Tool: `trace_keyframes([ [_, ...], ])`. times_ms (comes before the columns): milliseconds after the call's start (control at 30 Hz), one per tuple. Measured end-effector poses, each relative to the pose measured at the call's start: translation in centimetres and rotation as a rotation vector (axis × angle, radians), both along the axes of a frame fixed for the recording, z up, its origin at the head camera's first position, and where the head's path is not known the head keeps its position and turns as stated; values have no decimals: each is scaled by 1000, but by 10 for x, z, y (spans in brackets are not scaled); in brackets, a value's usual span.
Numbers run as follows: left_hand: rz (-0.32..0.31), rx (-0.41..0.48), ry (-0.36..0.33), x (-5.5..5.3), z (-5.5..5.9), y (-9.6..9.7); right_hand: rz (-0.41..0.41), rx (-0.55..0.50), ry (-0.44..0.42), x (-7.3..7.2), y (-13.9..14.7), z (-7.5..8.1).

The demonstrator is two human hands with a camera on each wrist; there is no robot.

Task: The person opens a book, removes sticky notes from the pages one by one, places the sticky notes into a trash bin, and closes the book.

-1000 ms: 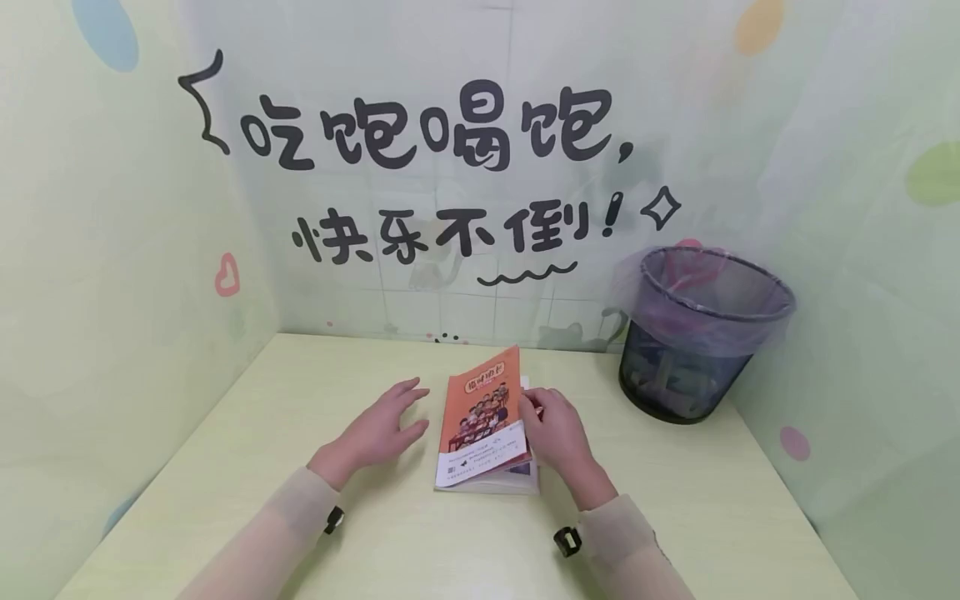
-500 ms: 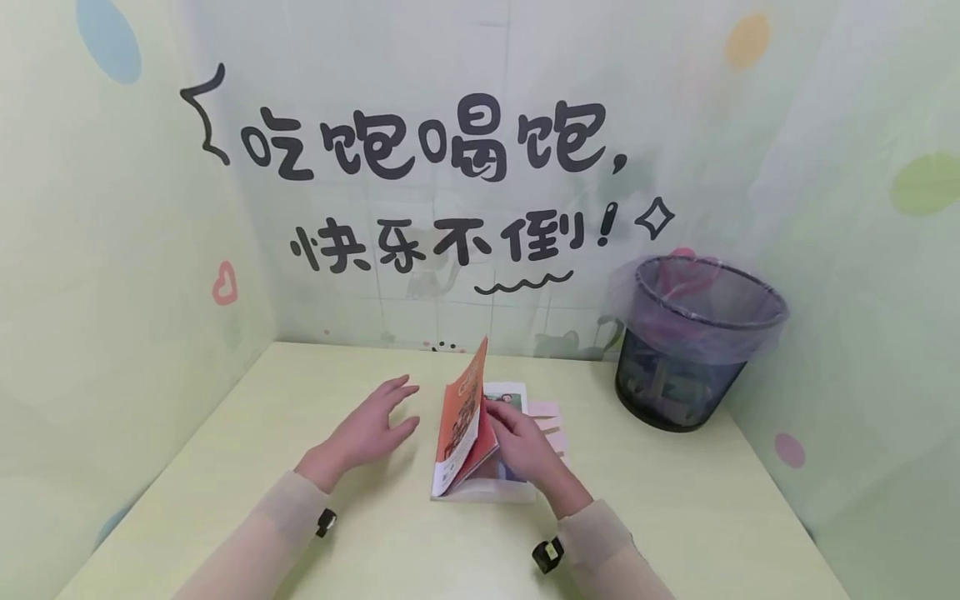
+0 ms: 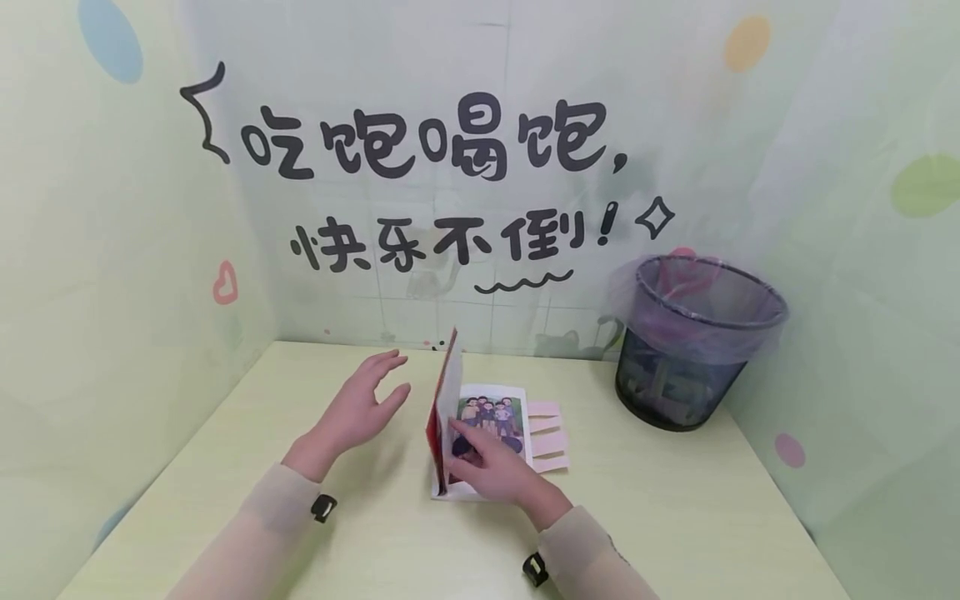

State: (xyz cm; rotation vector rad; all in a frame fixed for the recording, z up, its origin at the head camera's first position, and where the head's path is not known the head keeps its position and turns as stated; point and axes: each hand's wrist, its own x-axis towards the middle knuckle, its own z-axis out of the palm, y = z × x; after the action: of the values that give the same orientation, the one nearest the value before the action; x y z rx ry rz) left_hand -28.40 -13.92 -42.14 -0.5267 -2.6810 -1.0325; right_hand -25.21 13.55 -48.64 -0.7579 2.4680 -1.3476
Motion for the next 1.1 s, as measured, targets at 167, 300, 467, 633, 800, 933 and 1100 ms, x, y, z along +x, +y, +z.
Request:
trace_keyframes([
  [167,-10,38,52,1,8,4,84,73,9,1,-2,-1],
  [300,-40,32,55,5,13,8,70,170,25,2,-5,1],
  [467,-55,5,66,10,19,9,55,247,10,3,-7,3],
  [633,-54,-29,-13,14,23,12,49,361,48,5,-9,4],
  [800,-94,-155,-174,15,14,19,61,444,102,8,-14,4],
  [933,-138,-247,-253,13,0,22,62,483,106,10,-18,7],
  [1100,-133,-316,-361,8,-15,20,56,507,102,11,-21,8],
])
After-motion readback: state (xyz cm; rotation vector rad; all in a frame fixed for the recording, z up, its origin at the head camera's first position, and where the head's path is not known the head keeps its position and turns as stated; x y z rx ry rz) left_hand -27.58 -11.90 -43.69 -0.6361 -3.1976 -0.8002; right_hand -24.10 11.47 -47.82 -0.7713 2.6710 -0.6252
